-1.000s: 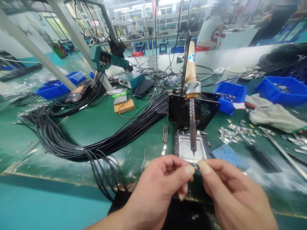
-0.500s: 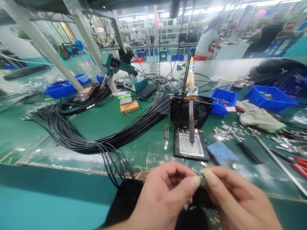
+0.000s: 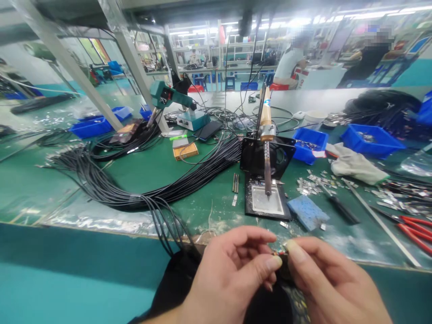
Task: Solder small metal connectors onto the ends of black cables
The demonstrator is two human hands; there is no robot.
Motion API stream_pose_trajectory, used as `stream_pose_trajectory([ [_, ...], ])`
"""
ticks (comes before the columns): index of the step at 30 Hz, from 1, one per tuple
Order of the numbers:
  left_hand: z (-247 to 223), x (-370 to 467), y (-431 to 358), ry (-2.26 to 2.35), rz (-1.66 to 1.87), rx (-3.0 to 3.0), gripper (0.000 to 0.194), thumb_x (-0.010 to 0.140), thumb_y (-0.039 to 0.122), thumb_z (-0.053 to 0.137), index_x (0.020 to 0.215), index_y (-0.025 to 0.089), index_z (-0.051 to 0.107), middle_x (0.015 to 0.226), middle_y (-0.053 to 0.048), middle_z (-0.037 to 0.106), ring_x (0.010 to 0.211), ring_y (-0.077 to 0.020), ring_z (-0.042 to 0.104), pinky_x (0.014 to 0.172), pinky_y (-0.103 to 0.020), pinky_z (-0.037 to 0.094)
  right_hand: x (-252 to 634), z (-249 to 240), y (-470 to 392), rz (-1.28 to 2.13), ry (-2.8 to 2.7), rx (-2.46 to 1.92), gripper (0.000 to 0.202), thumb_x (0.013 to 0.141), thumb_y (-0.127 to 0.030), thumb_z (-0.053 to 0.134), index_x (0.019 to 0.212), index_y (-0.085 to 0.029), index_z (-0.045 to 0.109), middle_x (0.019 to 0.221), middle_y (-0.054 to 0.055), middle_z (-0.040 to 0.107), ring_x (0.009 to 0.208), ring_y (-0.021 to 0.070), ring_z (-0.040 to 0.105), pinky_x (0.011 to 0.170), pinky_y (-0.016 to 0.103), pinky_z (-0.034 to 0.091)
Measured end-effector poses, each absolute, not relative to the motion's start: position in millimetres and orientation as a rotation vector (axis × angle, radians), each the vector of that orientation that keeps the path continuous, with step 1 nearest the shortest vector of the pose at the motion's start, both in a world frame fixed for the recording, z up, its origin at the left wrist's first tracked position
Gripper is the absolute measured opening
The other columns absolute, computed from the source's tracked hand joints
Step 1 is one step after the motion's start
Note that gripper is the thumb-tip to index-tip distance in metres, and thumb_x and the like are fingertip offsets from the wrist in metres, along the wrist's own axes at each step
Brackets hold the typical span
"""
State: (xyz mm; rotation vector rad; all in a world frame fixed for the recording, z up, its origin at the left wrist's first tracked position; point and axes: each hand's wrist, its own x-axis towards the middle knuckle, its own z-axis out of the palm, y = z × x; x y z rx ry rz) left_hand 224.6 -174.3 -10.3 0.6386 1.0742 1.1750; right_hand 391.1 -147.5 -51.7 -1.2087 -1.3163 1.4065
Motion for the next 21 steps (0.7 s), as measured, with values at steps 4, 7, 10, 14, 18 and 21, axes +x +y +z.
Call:
stream_pose_trajectory([
  [4,-9.5,224.0,-177.6,1.105,1.197,0.698,0.02,0.081,0.022,0.084,0.099,0.014,0.079,0.078,-0.004,0.07,0.07,-0.0131,0.062,0.067,-0.024,0.052,388.2,-54.5,-150.1,1.457,-1.26,-1.169,0.027,0.086,-0.047,0.074,0.08,-0.02,0.076,0.059,0.001,0.059,0.053,0.0136,0.055,0.05,0.021,0.05],
  [7,-8.1,223.9,-179.6,1.104,1.208,0.737,0.017,0.081,0.021,0.083,0.097,0.014,0.08,0.077,-0.004,0.07,0.07,-0.0129,0.061,0.068,-0.023,0.051,387.5,-57.4,-153.9,1.478,-1.218,-1.175,0.033,0.088,-0.05,0.072,0.075,-0.019,0.071,0.059,0.001,0.055,0.053,0.0116,0.049,0.048,0.02,0.046],
  [10,-6.6,223.5,-180.9,1.102,1.207,0.781,0.016,0.083,0.021,0.081,0.097,0.014,0.081,0.078,-0.004,0.07,0.071,-0.0131,0.061,0.067,-0.022,0.051,387.0,-56.5,-156.7,1.491,-1.226,-1.173,0.035,0.088,-0.051,0.072,0.073,-0.019,0.069,0.057,0.0,0.053,0.052,0.0104,0.045,0.048,0.019,0.042],
  [14,-4.7,222.5,-180.7,1.093,1.197,0.786,0.015,0.084,0.021,0.081,0.096,0.013,0.081,0.076,-0.003,0.069,0.07,-0.0123,0.059,0.066,-0.022,0.05,384.8,-52.2,-156.8,1.502,-1.222,-1.184,0.036,0.088,-0.051,0.071,0.074,-0.019,0.07,0.056,-0.001,0.052,0.052,0.0104,0.045,0.048,0.02,0.041],
  [18,-5.5,222.0,-180.8,1.074,1.201,0.728,0.015,0.082,0.022,0.082,0.093,0.012,0.078,0.071,-0.003,0.068,0.066,-0.0118,0.058,0.064,-0.021,0.05,382.9,-51.0,-156.4,1.489,-1.235,-1.196,0.037,0.089,-0.052,0.07,0.074,-0.018,0.07,0.057,0.0,0.053,0.052,0.0103,0.044,0.048,0.02,0.041],
  [21,-8.4,221.7,-181.4,1.067,1.214,0.708,0.016,0.082,0.023,0.083,0.092,0.012,0.077,0.07,-0.002,0.068,0.064,-0.0114,0.058,0.062,-0.021,0.05,382.4,-51.8,-157.1,1.473,-1.249,-1.187,0.038,0.089,-0.053,0.07,0.074,-0.018,0.071,0.057,-0.001,0.052,0.052,0.0101,0.043,0.048,0.019,0.041],
])
